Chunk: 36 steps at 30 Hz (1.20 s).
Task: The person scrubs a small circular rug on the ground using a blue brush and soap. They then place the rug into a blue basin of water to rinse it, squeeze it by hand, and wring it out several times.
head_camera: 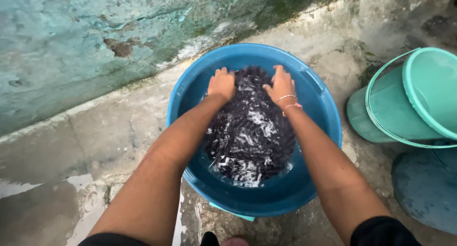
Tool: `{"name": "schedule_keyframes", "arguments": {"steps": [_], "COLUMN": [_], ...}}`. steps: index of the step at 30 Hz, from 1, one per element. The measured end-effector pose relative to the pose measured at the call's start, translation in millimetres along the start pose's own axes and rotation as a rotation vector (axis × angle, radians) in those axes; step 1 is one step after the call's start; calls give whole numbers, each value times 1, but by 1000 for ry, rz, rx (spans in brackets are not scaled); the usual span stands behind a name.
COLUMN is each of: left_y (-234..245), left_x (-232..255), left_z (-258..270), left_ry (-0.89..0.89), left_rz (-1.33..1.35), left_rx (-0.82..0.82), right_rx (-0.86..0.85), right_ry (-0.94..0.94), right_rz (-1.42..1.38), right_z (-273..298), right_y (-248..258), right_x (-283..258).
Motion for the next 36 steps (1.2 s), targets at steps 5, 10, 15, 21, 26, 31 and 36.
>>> {"name": "schedule_keyframes", "arguments": {"steps": [5,10,15,21,26,31,36], "left_y": [13,53,34,7,8,10,-28], "left_x": [30,44,62,77,74,72,45], "left_z": [4,36,70,131,135,120,45], "left_ry": [-141,-282,-552,-645,-577,-420,-237], "left_rz": [-139,-203,-348,-334,-542,-716,-322], "left_rx": [-14,-198,-252,-155,-224,-439,-348], "right_rx": [-69,-239,-453,-836,-716,-473,-342], "right_ry": [92,308,513,571,469,381,401], "right_rz": [283,300,476,732,577,397,536], "right_z": [3,26,72,144,127,90,70], "right_y": [-14,-11,3,41,61,20,-20], "right_x": [-12,-21,-28,-28,-33,-21,-2]}}
Point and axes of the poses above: each hand's wrist, its own z-axis away from the middle knuckle, its own y-axis out of the back of the hand, x = y × z, the point moved 10 cm from there along -z, towards the middle knuckle
